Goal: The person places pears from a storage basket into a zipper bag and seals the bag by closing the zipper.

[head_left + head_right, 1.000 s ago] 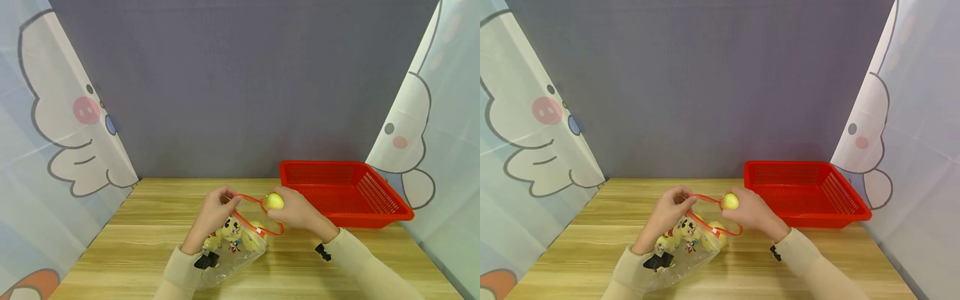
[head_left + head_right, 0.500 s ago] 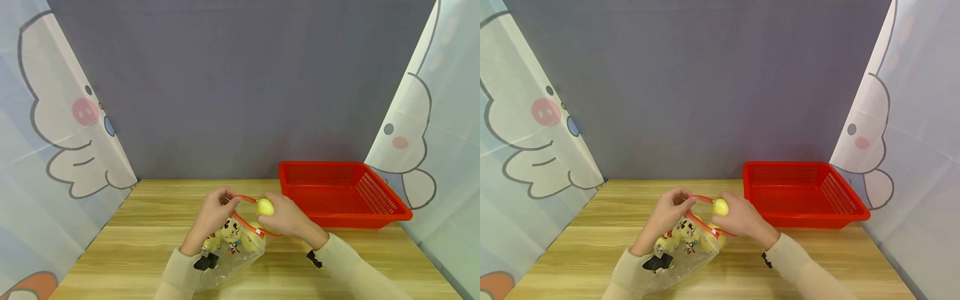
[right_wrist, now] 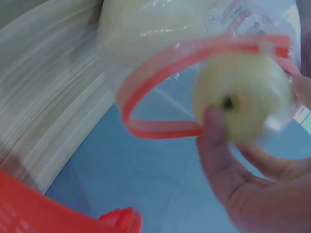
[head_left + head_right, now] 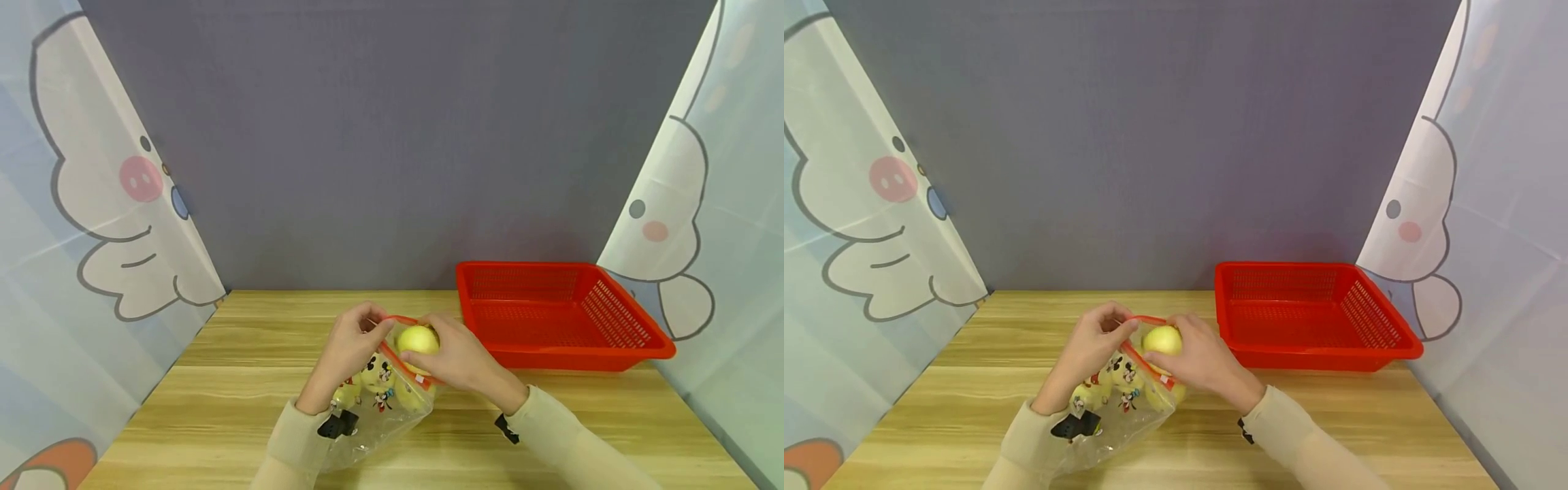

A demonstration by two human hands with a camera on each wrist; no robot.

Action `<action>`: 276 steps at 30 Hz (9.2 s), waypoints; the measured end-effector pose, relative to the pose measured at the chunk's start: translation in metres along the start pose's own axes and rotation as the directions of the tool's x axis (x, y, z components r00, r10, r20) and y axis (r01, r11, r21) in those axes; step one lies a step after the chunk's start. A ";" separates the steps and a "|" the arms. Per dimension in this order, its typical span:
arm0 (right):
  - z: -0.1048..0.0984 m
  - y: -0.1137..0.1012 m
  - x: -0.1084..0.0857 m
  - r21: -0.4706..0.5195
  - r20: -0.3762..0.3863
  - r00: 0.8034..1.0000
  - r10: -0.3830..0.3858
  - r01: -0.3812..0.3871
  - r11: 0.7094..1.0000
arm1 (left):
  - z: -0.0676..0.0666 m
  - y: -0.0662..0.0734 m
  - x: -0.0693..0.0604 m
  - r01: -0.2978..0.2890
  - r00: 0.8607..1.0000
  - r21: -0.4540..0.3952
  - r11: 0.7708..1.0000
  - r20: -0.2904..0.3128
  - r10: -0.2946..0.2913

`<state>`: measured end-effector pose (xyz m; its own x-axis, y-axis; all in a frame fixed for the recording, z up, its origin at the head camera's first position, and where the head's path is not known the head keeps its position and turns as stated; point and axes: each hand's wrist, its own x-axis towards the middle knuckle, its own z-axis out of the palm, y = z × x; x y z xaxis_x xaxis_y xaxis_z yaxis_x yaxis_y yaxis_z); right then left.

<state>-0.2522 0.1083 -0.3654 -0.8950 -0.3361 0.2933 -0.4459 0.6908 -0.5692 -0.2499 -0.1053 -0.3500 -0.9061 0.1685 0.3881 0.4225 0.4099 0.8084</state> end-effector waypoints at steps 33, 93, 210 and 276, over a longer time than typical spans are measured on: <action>-0.012 0.022 0.027 -0.096 0.005 0.967 -0.253 0.252 0.963 | -0.003 0.000 0.001 0.007 1.000 -0.014 1.000 -0.007 -0.007; -0.005 0.038 0.039 -0.017 0.047 0.966 -0.254 0.255 0.967 | 0.085 0.004 -0.071 -0.431 0.764 0.822 0.371 0.115 0.635; -0.084 0.026 -0.011 0.536 -0.522 0.848 0.088 0.246 0.808 | -0.048 -0.004 -0.004 -0.235 0.882 -0.145 0.961 -0.446 0.149; -0.093 0.039 -0.018 0.533 -0.411 0.901 0.141 0.112 0.839 | -0.041 -0.007 0.002 -0.102 0.937 -0.391 0.915 -0.348 -0.044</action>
<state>-0.2523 0.2008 -0.3209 -0.8641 0.0578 0.4999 -0.4805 0.2003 -0.8538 -0.2539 -0.1444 -0.3362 -0.8594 -0.1718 0.4816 0.4878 0.0074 0.8729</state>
